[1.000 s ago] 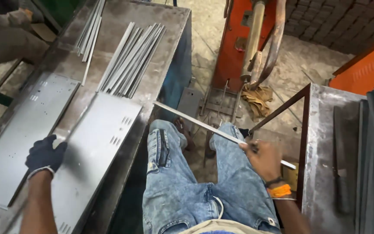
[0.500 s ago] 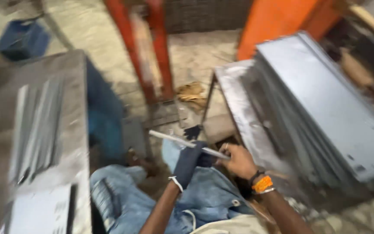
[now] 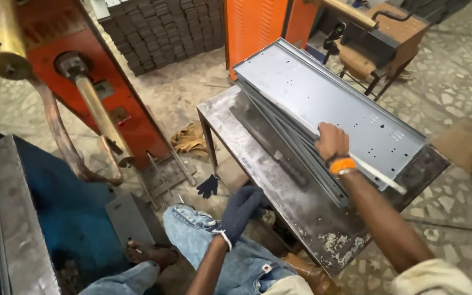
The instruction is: The recorder is spot welding metal brackets onto larger metal panels using a stationary spot welding machine in a factory setting.
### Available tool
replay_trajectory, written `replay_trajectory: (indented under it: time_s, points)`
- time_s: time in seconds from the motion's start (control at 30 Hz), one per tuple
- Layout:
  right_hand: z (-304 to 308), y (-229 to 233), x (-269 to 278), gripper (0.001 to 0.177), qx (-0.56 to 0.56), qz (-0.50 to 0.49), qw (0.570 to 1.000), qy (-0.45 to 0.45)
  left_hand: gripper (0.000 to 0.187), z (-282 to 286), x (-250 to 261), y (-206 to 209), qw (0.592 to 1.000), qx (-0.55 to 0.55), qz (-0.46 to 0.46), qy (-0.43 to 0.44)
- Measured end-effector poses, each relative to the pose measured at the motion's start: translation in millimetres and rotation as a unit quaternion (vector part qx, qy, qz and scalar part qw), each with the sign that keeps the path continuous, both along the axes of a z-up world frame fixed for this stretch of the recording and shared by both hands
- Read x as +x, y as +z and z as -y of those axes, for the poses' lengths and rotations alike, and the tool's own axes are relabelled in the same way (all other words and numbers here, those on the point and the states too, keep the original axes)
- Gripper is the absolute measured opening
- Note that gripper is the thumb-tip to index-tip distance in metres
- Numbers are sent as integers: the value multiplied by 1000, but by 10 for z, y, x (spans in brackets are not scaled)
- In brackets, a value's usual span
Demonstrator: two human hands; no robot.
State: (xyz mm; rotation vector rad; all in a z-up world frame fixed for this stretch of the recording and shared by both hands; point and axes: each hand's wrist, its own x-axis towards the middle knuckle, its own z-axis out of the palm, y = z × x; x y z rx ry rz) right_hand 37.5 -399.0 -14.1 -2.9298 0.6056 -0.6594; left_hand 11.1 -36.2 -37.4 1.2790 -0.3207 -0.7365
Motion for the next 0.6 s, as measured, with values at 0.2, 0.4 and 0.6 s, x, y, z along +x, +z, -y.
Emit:
replay_trajectory:
  time_s: [0.2, 0.4, 0.6]
  points:
    - [-55, 692, 312, 18, 111, -106, 987, 47, 44, 495, 122, 496, 999, -20, -24, -28]
    - [-1055, 1464, 143, 29, 490, -113, 841, 198, 47, 973, 56, 1001, 992, -94, -75, 50]
    - [-1008, 1417, -82, 19, 272, 57, 936, 216, 45, 153, 216, 883, 984, -75, 39, 160]
